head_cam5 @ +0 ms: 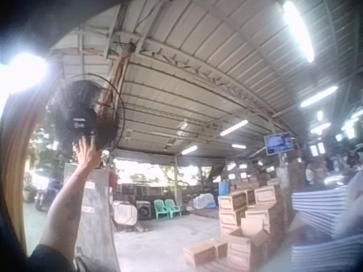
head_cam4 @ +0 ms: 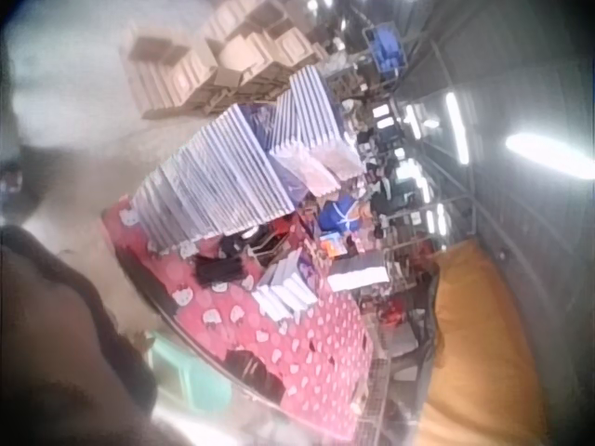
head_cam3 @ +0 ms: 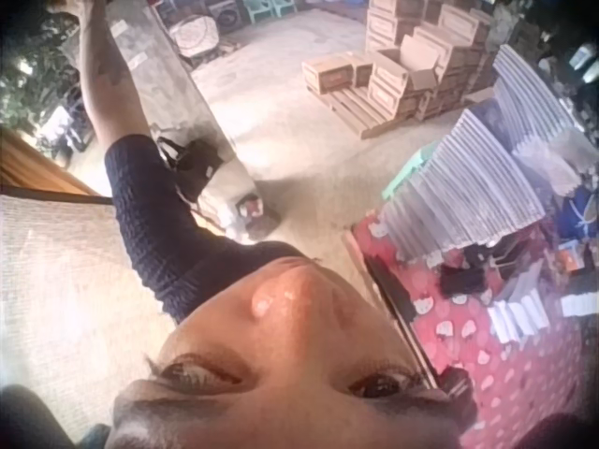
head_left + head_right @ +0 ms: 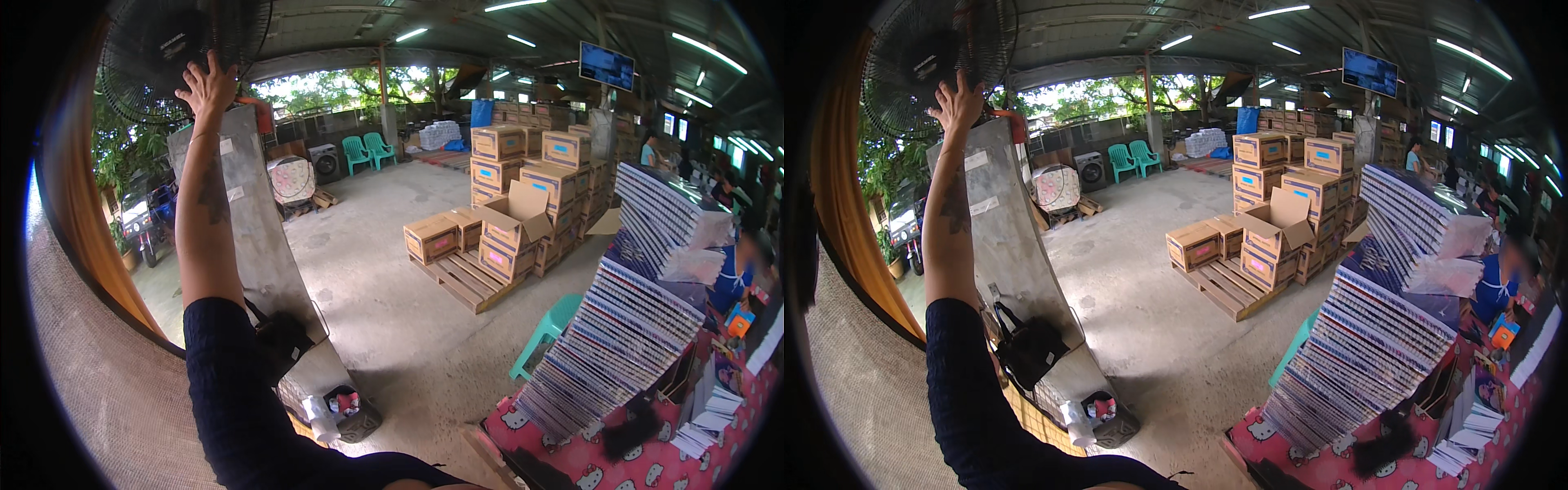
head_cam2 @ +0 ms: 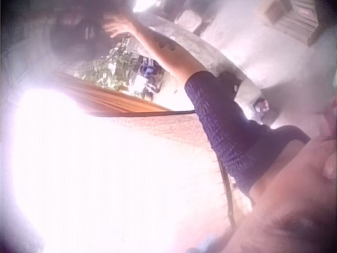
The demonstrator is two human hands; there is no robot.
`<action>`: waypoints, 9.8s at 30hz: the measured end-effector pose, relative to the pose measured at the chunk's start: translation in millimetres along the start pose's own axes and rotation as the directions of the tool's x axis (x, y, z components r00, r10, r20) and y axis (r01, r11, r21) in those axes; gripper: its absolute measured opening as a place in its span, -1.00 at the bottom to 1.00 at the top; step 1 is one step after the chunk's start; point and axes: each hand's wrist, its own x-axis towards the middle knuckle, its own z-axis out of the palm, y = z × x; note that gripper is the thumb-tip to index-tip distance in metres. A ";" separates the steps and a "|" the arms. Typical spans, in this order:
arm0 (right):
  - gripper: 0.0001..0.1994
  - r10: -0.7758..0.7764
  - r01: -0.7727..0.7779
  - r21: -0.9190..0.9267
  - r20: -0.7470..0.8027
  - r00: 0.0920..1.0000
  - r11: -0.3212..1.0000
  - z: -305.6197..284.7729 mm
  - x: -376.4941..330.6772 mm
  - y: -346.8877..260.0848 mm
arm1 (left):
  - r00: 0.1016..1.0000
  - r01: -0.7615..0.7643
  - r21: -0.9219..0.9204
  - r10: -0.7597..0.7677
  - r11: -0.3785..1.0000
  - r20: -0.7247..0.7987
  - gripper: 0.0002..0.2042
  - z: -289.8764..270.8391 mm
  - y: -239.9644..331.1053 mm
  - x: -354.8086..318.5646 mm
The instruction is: The person reaches up to touch a ceiling fan, then picks up pre-punched notebooks and manually threads plastic spiral spines through the holes. They place the finished notebooks on a stack on the work table.
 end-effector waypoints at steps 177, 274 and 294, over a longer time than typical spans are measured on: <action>-0.10 -0.886 0.879 -0.263 0.139 0.442 0.397 -470.1 -60.5 -547.1 | 0.514 0.773 -0.628 0.667 -0.088 0.539 -0.27 -765.7 597.6 -838.1; -0.74 -0.899 0.942 0.050 -0.284 0.333 0.332 -596.4 -194.1 -358.3 | 0.469 0.184 -0.983 0.880 -0.023 0.067 -0.72 -708.6 381.4 -639.8; -0.78 -0.914 0.974 0.019 -0.343 0.217 0.224 -613.5 -229.0 -378.3 | 0.096 0.691 -0.592 0.864 -0.415 -0.494 -0.67 -808.7 432.7 -817.8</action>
